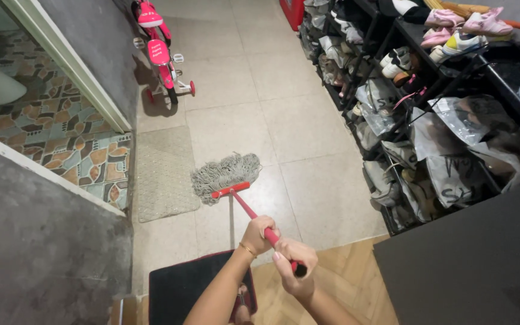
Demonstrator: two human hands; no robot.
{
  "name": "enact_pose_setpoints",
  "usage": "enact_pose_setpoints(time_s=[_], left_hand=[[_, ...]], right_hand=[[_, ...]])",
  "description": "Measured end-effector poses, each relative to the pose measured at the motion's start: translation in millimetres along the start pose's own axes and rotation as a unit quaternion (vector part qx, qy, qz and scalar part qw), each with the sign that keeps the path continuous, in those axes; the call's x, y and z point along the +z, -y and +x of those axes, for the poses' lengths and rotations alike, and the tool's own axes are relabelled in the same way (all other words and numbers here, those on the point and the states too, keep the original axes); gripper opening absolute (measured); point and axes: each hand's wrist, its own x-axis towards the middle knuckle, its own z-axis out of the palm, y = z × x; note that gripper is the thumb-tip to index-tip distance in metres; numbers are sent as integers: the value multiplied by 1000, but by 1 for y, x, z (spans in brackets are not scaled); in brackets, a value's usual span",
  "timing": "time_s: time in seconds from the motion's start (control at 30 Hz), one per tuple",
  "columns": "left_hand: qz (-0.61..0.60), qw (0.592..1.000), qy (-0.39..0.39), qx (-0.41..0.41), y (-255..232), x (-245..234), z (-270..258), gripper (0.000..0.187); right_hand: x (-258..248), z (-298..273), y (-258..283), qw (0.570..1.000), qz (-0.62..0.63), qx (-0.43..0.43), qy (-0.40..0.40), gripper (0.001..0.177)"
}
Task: Mop the tiled floor in a narrow hallway or entryway area.
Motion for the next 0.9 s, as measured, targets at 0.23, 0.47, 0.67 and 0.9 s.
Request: enact_pose_setpoints(time_s=[0.23,0.47,0.67,0.9], left_hand=[[30,999,16,-4,42,2,22,25],[185,961,103,-175,116,-27,67,17],[233,899,132,-346,225,-65,141,48],[211,953,71,-205,242,-139,221,33]], right_hand=[[-2,8,-42,1000,28,10,-9,32],[34,31,-147,999,-3,30,-11,30],[84,117,-260,996,-55,47,-47,26],[119,218,-320,989,-111,70,-62,30]])
